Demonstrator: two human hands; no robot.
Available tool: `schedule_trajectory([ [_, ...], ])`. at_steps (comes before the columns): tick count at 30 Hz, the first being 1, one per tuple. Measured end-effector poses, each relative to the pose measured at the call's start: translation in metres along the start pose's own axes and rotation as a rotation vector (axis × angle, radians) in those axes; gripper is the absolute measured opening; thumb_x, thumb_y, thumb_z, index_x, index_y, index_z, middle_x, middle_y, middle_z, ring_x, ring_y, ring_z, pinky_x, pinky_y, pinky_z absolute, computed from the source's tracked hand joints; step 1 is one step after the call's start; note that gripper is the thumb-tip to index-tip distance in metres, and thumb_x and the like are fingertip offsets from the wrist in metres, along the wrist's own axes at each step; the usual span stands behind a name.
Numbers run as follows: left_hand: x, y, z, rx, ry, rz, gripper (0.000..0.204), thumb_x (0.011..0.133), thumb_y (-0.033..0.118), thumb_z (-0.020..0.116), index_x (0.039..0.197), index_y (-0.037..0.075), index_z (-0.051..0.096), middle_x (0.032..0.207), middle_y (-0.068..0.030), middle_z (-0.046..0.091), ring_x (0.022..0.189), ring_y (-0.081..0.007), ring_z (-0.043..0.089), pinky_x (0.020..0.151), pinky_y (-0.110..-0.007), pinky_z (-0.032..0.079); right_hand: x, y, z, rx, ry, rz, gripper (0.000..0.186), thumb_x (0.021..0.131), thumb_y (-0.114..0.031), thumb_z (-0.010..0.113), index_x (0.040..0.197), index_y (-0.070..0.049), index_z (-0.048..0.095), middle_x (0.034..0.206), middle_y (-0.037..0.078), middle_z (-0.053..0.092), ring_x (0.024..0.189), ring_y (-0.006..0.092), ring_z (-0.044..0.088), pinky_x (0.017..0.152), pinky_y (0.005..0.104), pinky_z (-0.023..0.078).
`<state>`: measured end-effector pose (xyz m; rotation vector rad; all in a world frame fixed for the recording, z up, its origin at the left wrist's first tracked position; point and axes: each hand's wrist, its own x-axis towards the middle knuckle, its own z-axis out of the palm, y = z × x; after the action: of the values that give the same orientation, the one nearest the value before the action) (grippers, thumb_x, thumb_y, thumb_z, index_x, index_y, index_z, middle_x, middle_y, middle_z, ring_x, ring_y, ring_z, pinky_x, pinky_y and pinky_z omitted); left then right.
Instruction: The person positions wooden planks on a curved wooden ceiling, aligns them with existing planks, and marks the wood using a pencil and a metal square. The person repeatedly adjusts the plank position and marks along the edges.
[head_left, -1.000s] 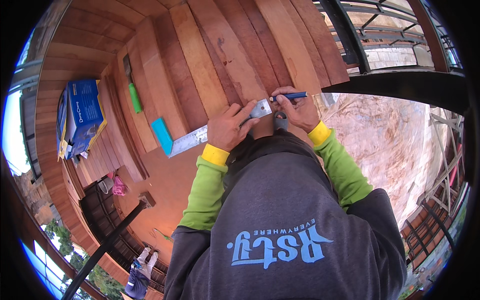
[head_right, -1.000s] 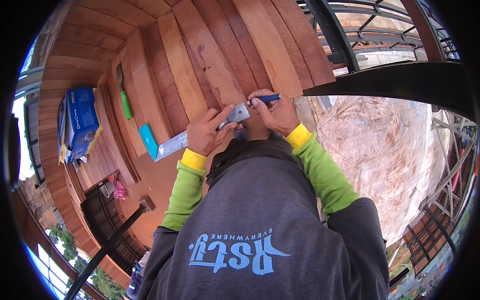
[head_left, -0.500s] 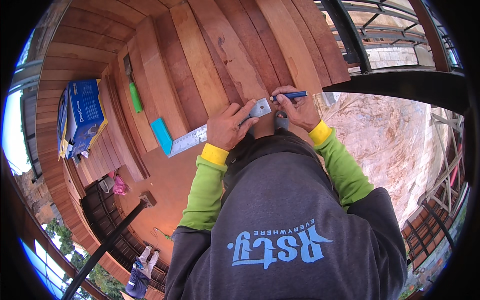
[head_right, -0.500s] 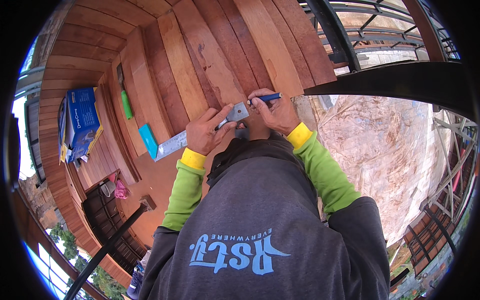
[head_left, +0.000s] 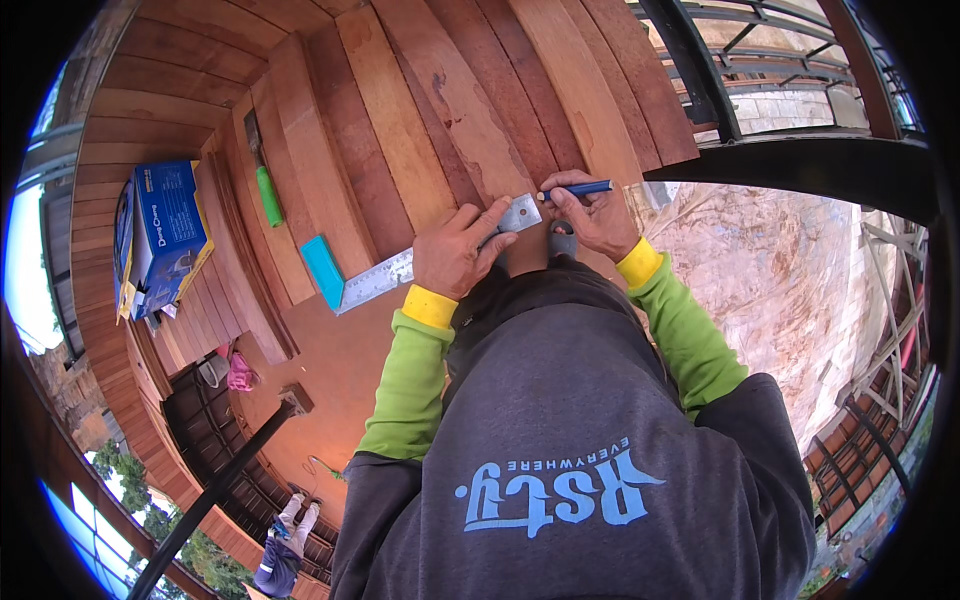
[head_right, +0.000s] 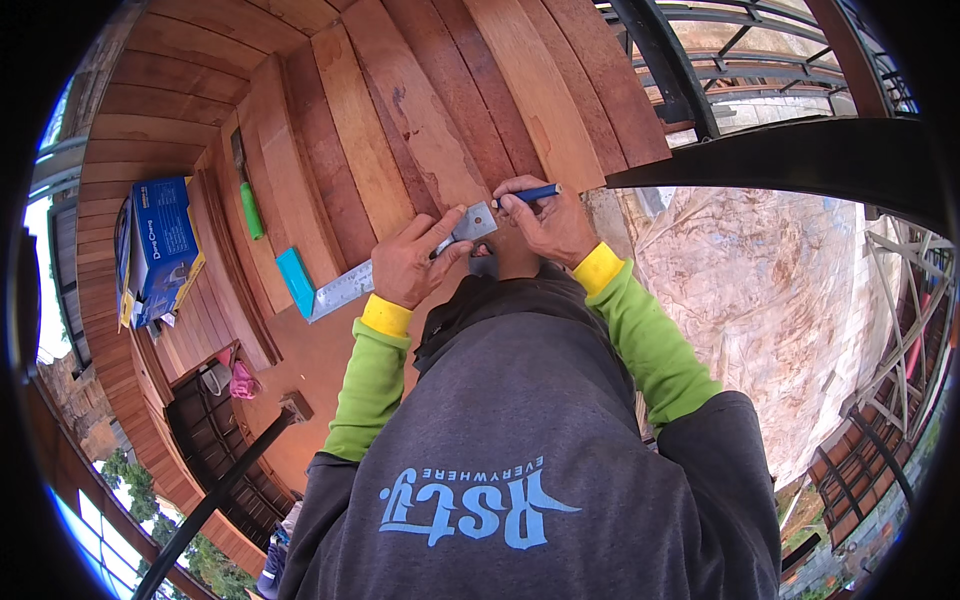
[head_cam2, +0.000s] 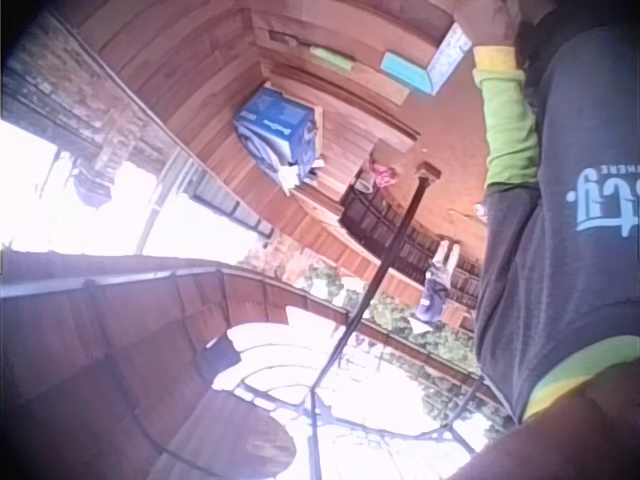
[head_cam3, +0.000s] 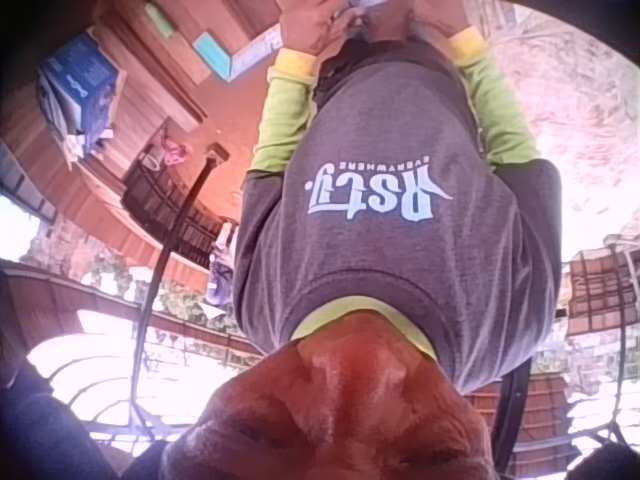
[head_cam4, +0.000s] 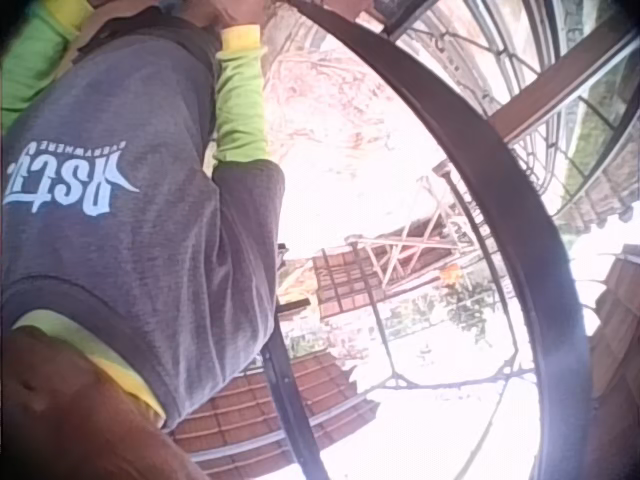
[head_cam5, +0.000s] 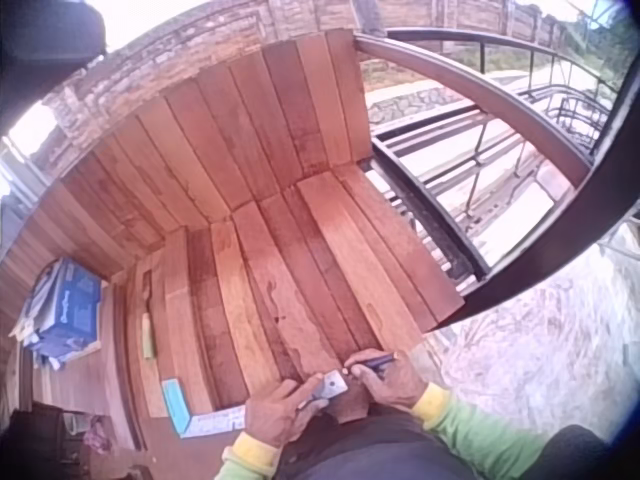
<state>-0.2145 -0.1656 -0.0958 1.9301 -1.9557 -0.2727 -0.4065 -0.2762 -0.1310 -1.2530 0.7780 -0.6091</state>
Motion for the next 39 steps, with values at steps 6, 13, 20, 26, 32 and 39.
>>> schedule_trajectory([
  [6,0.0003,0.0005,0.0004,0.01,-0.013,0.002,0.045,0.08,0.04,0.069,0.12,0.021,0.065,0.074,-0.0024,0.05,0.066,-0.021,0.057,0.055,-0.033,0.047,-0.0002,-0.0005,-0.0013,-0.009,-0.013,0.031,0.016,0.093,-0.01,0.059,0.103,0.001,0.064,0.088,0.005,0.067,0.079,0.0088,0.061,0.07,0.0217,0.05],
  [13,-0.0013,-0.0019,0.001,0.022,-0.059,-0.002,0.044,0.083,0.041,0.066,0.122,0.022,0.062,0.078,-0.0016,0.052,0.07,-0.0206,0.057,0.056,-0.033,0.048,-0.0001,-0.0011,-0.002,-0.058,-0.024,0.022,0.016,0.093,-0.009,0.059,0.102,0.003,0.064,0.087,0.006,0.066,0.083,0.0106,0.061,0.075,0.0234,0.05],
  [20,-0.0008,-0.0021,0.0005,0.022,-0.068,-0.002,0.044,0.083,0.04,0.067,0.123,0.022,0.062,0.079,-0.0013,0.053,0.07,-0.0207,0.058,0.057,-0.033,0.049,-0.0005,-0.0007,-0.0011,-0.059,-0.026,0.016,0.015,0.092,-0.007,0.059,0.101,0.003,0.064,0.088,0.007,0.066,0.082,0.0109,0.061,0.075,0.0241,0.05],
  [26,-0.001,-0.0017,0.0005,0.002,-0.071,-0.008,0.045,0.083,0.039,0.067,0.124,0.022,0.062,0.079,-0.0014,0.053,0.07,-0.021,0.058,0.057,-0.034,0.049,0.0003,-0.0052,0.0001,-0.115,-0.048,-0.019,0.015,0.091,-0.008,0.059,0.1,0.003,0.065,0.085,0.008,0.066,0.079,0.0103,0.06,0.071,0.0243,0.049],
  [32,-0.001,-0.0022,0.0012,-0.003,-0.063,-0.005,0.044,0.082,0.038,0.067,0.123,0.021,0.062,0.078,-0.0018,0.052,0.07,-0.0211,0.058,0.056,-0.034,0.049,0.0009,-0.006,0.0019,-0.138,-0.05,-0.056,0.014,0.091,-0.008,0.059,0.099,0.003,0.065,0.082,0.008,0.066,0.077,0.0111,0.061,0.068,0.0249,0.049],
  [39,-0.0003,-0.0019,0.0016,-0.026,-0.017,0.001,0.046,0.079,0.037,0.07,0.121,0.02,0.065,0.075,-0.003,0.051,0.066,-0.0226,0.058,0.056,-0.034,0.047,0.0028,0.0016,0.0024,-0.24,-0.032,-0.153,0.012,0.089,-0.006,0.06,0.096,0.003,0.065,0.082,0.013,0.067,0.074,0.0159,0.064,0.067,0.027,0.05],
])
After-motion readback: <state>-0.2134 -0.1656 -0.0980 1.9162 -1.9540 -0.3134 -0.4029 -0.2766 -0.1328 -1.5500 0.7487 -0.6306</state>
